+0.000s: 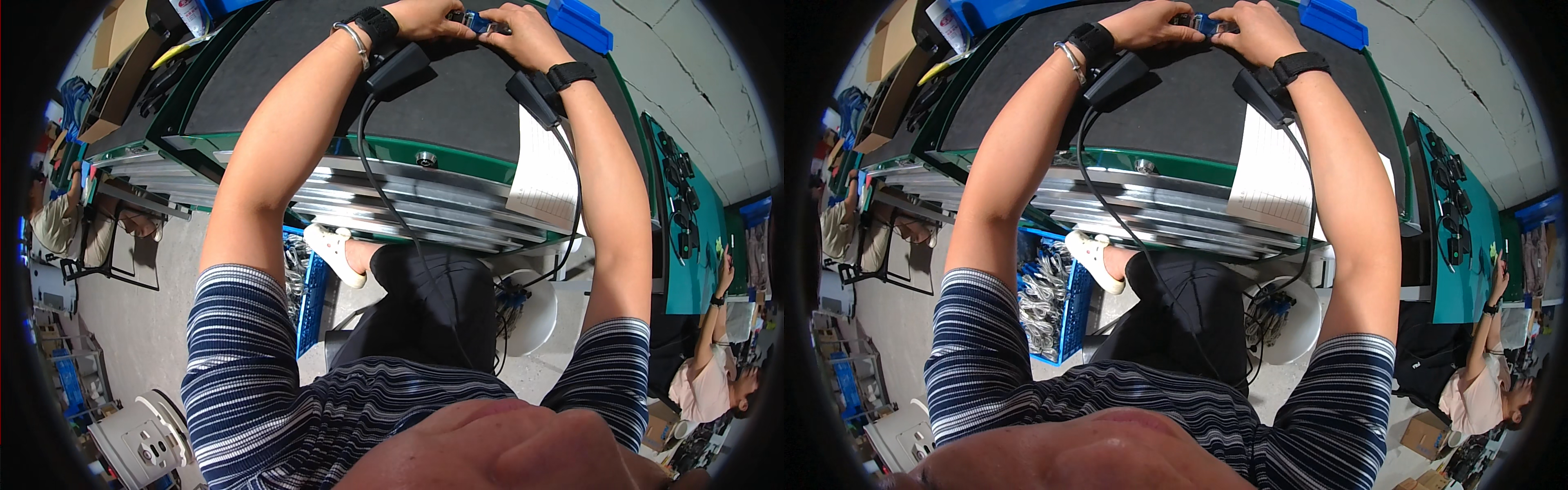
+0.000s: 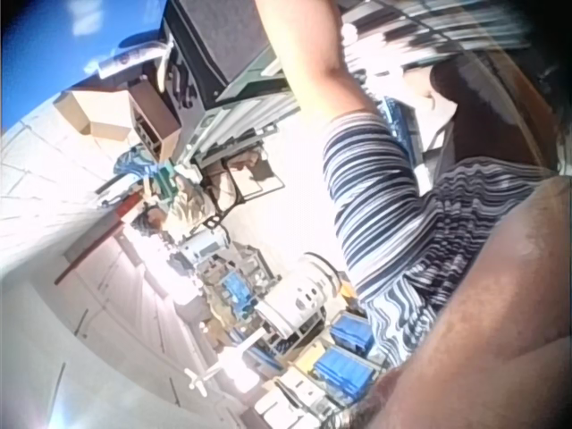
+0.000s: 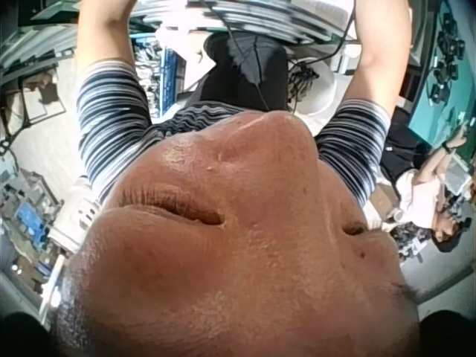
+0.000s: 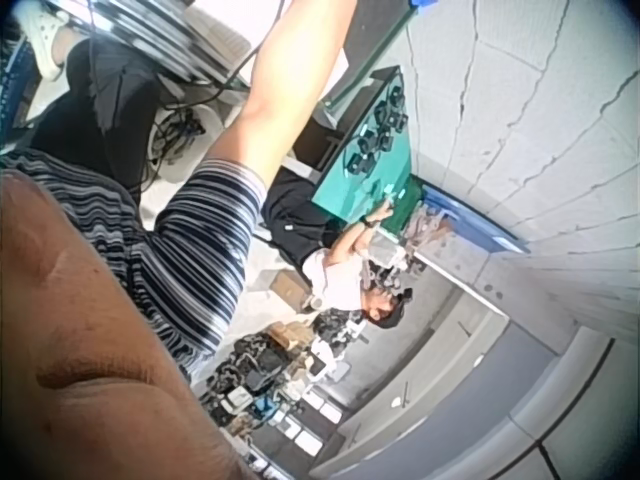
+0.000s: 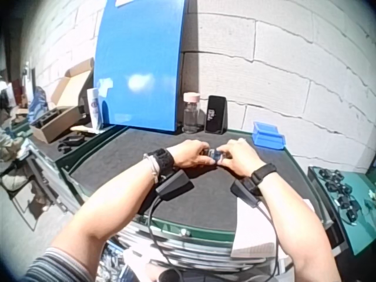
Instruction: Assembling electrical components and wires on a workbench.
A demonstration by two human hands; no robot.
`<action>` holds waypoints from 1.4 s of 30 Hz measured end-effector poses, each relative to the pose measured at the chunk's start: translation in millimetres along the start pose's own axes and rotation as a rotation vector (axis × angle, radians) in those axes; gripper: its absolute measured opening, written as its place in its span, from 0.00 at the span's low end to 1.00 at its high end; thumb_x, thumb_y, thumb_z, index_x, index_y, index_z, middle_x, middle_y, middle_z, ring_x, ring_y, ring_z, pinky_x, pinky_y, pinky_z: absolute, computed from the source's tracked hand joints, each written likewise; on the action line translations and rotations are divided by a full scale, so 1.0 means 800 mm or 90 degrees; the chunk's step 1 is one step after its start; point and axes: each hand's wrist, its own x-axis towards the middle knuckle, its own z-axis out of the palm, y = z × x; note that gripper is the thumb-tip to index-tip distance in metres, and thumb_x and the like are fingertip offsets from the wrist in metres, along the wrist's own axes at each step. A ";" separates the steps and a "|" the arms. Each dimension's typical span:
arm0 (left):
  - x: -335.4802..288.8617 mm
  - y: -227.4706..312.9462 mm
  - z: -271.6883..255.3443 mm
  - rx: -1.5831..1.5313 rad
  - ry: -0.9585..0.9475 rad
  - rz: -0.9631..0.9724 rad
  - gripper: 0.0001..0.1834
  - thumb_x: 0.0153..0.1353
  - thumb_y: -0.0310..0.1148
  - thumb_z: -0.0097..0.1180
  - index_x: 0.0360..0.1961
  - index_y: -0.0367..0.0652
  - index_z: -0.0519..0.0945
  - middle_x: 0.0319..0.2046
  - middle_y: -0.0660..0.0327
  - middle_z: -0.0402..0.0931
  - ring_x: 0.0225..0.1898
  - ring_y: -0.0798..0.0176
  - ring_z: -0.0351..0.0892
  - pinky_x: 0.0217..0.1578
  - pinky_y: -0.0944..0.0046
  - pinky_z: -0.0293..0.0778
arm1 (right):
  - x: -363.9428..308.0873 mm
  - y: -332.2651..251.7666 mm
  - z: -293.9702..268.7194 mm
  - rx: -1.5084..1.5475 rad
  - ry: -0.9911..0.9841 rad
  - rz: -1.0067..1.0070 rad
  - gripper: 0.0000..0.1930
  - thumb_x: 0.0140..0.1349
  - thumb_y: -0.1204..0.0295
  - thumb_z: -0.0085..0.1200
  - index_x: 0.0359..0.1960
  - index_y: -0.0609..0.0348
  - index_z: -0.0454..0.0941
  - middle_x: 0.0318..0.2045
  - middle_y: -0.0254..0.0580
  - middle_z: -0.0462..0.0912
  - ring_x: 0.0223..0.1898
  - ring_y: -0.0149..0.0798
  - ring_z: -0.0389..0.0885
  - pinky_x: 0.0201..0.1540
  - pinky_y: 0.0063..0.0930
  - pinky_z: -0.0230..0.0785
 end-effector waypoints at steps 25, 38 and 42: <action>0.011 -0.018 0.008 -0.455 0.055 -0.056 0.08 0.69 0.28 0.61 0.43 0.33 0.83 0.32 0.57 0.86 0.34 0.64 0.87 0.38 0.64 0.82 | -0.005 0.002 -0.005 -0.029 0.058 0.083 0.17 0.59 0.62 0.68 0.49 0.52 0.86 0.41 0.52 0.84 0.48 0.56 0.81 0.52 0.47 0.74; 0.002 -0.008 0.004 -0.438 0.027 -0.086 0.08 0.68 0.29 0.62 0.43 0.34 0.85 0.32 0.58 0.87 0.33 0.66 0.87 0.38 0.66 0.80 | -0.005 0.009 0.002 -0.051 0.039 0.031 0.17 0.59 0.62 0.68 0.48 0.51 0.87 0.41 0.51 0.84 0.49 0.56 0.79 0.53 0.47 0.73; 0.001 -0.008 0.004 -0.439 -0.001 -0.100 0.08 0.69 0.29 0.63 0.42 0.34 0.86 0.33 0.57 0.87 0.34 0.66 0.87 0.37 0.67 0.81 | -0.005 0.009 0.001 -0.041 0.022 0.037 0.16 0.59 0.62 0.67 0.48 0.49 0.87 0.40 0.51 0.84 0.48 0.56 0.78 0.53 0.48 0.73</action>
